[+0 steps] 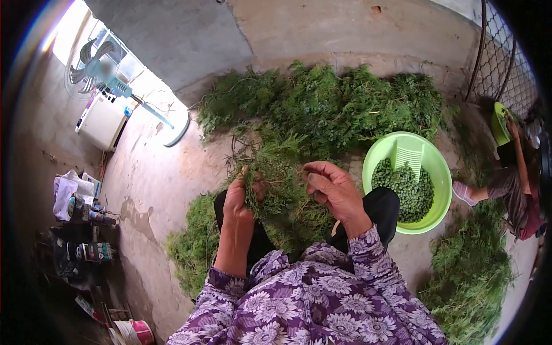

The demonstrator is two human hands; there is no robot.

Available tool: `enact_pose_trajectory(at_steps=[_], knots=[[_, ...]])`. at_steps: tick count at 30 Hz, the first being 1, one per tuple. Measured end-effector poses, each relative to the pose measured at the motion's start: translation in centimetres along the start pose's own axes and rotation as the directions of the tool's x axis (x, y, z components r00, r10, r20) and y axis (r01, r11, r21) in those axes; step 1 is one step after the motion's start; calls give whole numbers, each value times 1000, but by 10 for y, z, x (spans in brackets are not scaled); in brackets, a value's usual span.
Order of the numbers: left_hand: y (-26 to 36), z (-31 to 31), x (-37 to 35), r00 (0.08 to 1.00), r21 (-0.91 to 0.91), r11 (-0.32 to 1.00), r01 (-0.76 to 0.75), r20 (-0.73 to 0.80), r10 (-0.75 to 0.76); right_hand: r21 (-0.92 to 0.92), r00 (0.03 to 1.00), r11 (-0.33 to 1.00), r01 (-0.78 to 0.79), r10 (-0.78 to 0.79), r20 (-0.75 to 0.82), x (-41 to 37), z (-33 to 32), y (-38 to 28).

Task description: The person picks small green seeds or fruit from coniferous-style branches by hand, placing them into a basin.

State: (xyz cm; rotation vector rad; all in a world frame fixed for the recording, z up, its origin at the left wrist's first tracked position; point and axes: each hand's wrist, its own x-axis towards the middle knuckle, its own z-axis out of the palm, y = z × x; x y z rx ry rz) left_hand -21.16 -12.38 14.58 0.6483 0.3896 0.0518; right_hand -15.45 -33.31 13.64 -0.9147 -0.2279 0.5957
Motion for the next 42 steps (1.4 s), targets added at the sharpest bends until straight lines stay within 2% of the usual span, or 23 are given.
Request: enact_pose_trajectory(at_steps=[2, 3, 5, 6, 8, 11, 15, 17, 20, 21, 22, 23, 24, 26, 27, 28, 30, 32, 35, 37, 38, 40, 42], knots=[[0, 0, 0, 1000, 31, 999, 8, -12, -8, -216, 997, 974, 67, -57, 52, -2, 6, -5], [-1, 1, -1, 1000, 31, 999, 18, -24, -17, -214, 997, 974, 66, -57, 50, 0, 7, -1], [-1, 2, -2, 999, 32, 999, 28, -37, -27, -380, 939, 859, 343, -301, 168, 5, 8, 9], [-2, 2, -2, 1000, 34, 999, 22, -7, -21, -380, 939, 859, 343, -301, 167, 3, 10, 7], [-2, 6, -5, 1000, 35, 999, 16, 21, -17, -290, 981, 940, 180, -149, 127, -2, 16, 2], [-2, 14, -9, 996, 41, 999, -2, -88, 6, -261, 988, 956, 130, -105, 110, 1, 14, 5], [3, 11, -7, 997, 47, 999, 0, -82, 4, -275, 985, 949, 153, -123, 120, -2, 15, 7], [3, 9, -5, 996, 39, 999, 11, -85, -8, -385, 983, 907, 169, -125, 137, -6, 18, 10], [0, 14, -8, 997, 109, 992, -71, 41, 66, -437, 979, 883, 170, -101, 177, -10, 23, 10], [-2, 28, -12, 991, 170, 983, -71, -98, 88, -437, 979, 883, 171, -101, 179, -13, 26, 6], [-2, 35, -14, 965, 230, 971, -62, -233, 117, -387, 978, 909, 159, -90, 190, -18, 30, -1], [-1, 16, -9, 997, 134, 990, -32, -65, 41, -335, 977, 931, 144, -79, 200, -23, 32, -8], [2, 3, -2, 997, 133, 991, -33, -66, 42, -336, 976, 931, 143, -78, 202, -28, 34, -13], [12, -15, 7, 973, 119, 985, -127, -180, 147, -153, 961, 963, 223, -191, 199, -36, 33, -22], [17, -14, 1, 996, 110, 991, -83, 23, 81, -58, 968, 991, 118, -102, 231, -36, 28, -29], [17, -11, -1, 997, 112, 991, -80, 23, 77, -56, 968, 991, 120, -104, 227, -32, 26, -31], [16, -1, -8, 987, 157, 986, -58, -138, 80, 189, 980, 976, -112, 77, 184, -25, 22, -32], [13, 0, -5, 988, 106, 993, -46, -144, 61, 213, 982, 969, -128, 94, 165, -21, 26, -33], [11, -2, -5, 990, 75, 996, -53, -127, 63, 94, 976, 989, -113, 93, 195, -11, 23, -21], [10, 0, -7, 991, 95, 993, -75, -103, 85, -216, 989, 976, 27, 5, 149, -6, 28, -16], [11, 4, -9, 992, 85, 995, -55, -108, 64, -214, 989, 976, 30, 3, 151, -3, 30, -13], [10, 11, -14, 993, 77, 996, -35, -113, 44, -466, 965, 846, 260, -209, 159, 1, 35, -6], [10, 15, -16, 985, 124, 992, -37, -164, 57, -515, 958, 809, 283, -212, 193, 2, 38, -6]])
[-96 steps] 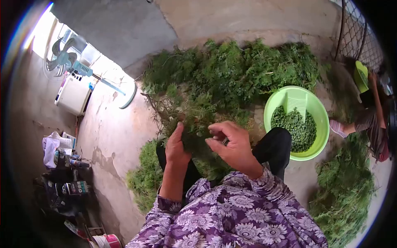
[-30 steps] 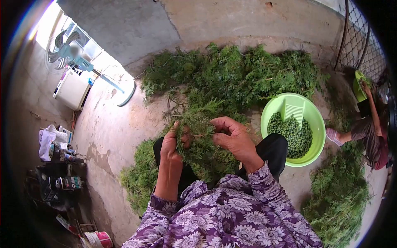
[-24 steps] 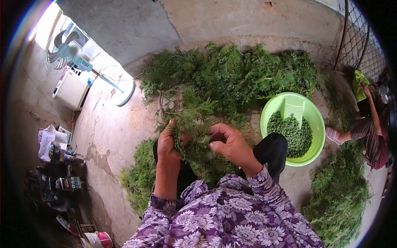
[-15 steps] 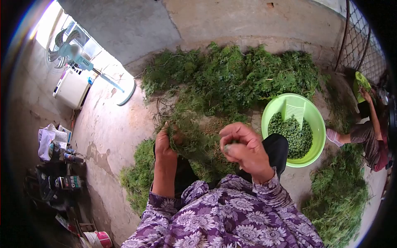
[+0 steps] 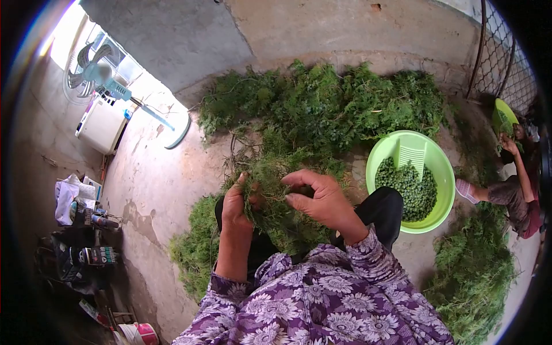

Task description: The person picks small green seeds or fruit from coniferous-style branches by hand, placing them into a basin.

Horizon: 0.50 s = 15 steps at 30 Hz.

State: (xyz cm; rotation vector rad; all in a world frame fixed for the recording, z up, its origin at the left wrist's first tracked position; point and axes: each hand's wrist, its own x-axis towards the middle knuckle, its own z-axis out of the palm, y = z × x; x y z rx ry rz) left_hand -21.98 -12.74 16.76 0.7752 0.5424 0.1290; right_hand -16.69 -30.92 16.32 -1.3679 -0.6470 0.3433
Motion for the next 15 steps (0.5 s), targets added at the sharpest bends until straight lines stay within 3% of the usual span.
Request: enact_pose_trajectory(at_steps=[4, 8, 10, 14, 15], knots=[[1, -2, 0, 999, -52, 998, 40, 36, -38, -136, 991, 983, 122, -112, 78, -1, -1, 5], [0, 3, -3, 1000, -10, 1000, -1, 14, 1, -124, 992, 988, 89, -77, 98, -3, -3, 0], [0, 1, 0, 1000, 3, 1000, -2, 6, 2, -102, 988, 990, -96, 107, 113, -4, -3, -7], [3, -5, 9, 998, -35, 999, -1, 69, 3, -192, 994, 980, -46, 63, 85, -11, 8, -9], [4, -4, 10, 996, -17, 999, -33, 77, 34, -95, 990, 995, -20, 33, 135, -13, 8, -9]])
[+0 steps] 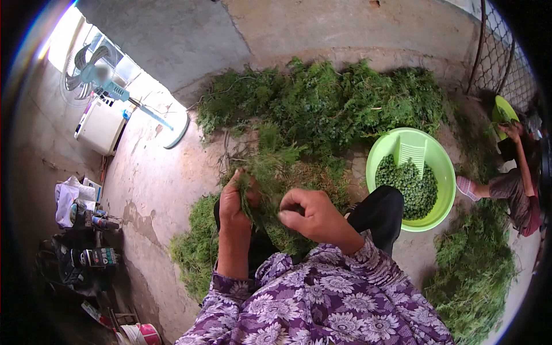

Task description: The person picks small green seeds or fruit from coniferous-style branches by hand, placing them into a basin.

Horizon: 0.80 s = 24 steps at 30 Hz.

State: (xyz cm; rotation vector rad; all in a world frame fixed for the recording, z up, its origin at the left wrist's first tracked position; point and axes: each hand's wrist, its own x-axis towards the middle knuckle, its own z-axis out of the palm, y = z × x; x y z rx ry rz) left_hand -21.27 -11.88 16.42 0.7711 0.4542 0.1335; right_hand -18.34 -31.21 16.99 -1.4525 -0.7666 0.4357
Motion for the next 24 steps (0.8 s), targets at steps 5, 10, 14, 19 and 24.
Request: enact_pose_trajectory(at_steps=[5, 10, 14, 19, 24], knots=[[16, -33, 9, 985, -148, 975, -164, 22, 169, 652, 965, 718, -243, 108, 240, -12, -13, 1], [0, -42, 10, 983, -178, 967, -181, -30, 178, 860, 952, 441, -256, 270, 145, 3, -8, 12], [-8, -45, 9, 991, -193, 972, -130, -29, 127, 824, 960, 509, -251, 240, 144, 8, -7, 23], [-15, -36, 5, 987, -59, 988, -146, 58, 150, 566, 964, 784, -257, 246, 96, 14, -1, 10], [-17, -12, -5, 991, -110, 993, -52, -126, 38, 517, 988, 844, -140, 155, 14, 16, 8, 8]])
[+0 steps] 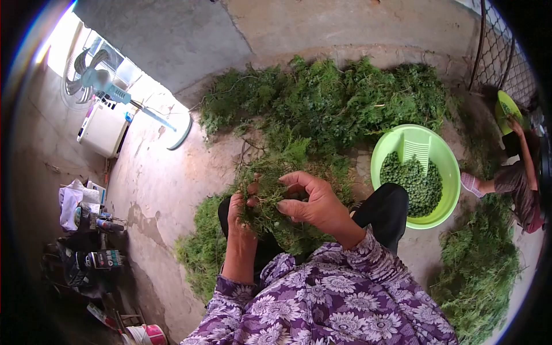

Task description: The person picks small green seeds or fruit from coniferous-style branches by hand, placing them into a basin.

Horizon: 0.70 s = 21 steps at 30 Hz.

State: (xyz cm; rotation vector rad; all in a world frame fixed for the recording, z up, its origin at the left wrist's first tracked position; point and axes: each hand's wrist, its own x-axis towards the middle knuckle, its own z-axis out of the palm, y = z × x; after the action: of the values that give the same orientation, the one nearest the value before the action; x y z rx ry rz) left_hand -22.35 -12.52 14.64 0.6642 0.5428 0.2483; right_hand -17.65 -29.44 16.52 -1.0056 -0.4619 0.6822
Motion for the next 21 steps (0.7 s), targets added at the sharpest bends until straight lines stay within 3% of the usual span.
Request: enact_pose_trajectory(at_steps=[4, 6, 8, 11, 14, 16, 19, 21], knots=[[1, -5, 3, 1000, 92, 996, -12, -3, 13, -28, 1000, 1000, 14, -14, -4, 0, 4, -1], [4, -11, 4, 993, 92, 996, 19, 114, -29, -12, 1000, 1000, 16, -17, -13, 0, 4, 1], [6, -6, 1, 995, 81, 997, -2, 103, -6, 5, 1000, 1000, 19, -19, -23, 1, 3, 6], [12, -4, 4, 998, 46, 999, 7, 59, -10, -119, 992, 985, 125, -126, 1, 1, 1, 10], [17, -4, 7, 1000, 23, 1000, 8, 15, -9, -183, 994, 978, 105, -103, 23, -3, 3, 8], [22, -9, 12, 1000, 25, 999, -20, 2, 20, -96, 991, 992, -86, 95, 96, -8, 3, -1], [30, -27, 24, 996, -19, 996, -87, -7, 87, 6, 997, 998, -61, 61, 55, -16, -6, -6], [31, -35, 26, 953, -276, 959, 60, 303, 27, 21, 1000, 1000, -24, 24, -20, -11, -18, 1]])
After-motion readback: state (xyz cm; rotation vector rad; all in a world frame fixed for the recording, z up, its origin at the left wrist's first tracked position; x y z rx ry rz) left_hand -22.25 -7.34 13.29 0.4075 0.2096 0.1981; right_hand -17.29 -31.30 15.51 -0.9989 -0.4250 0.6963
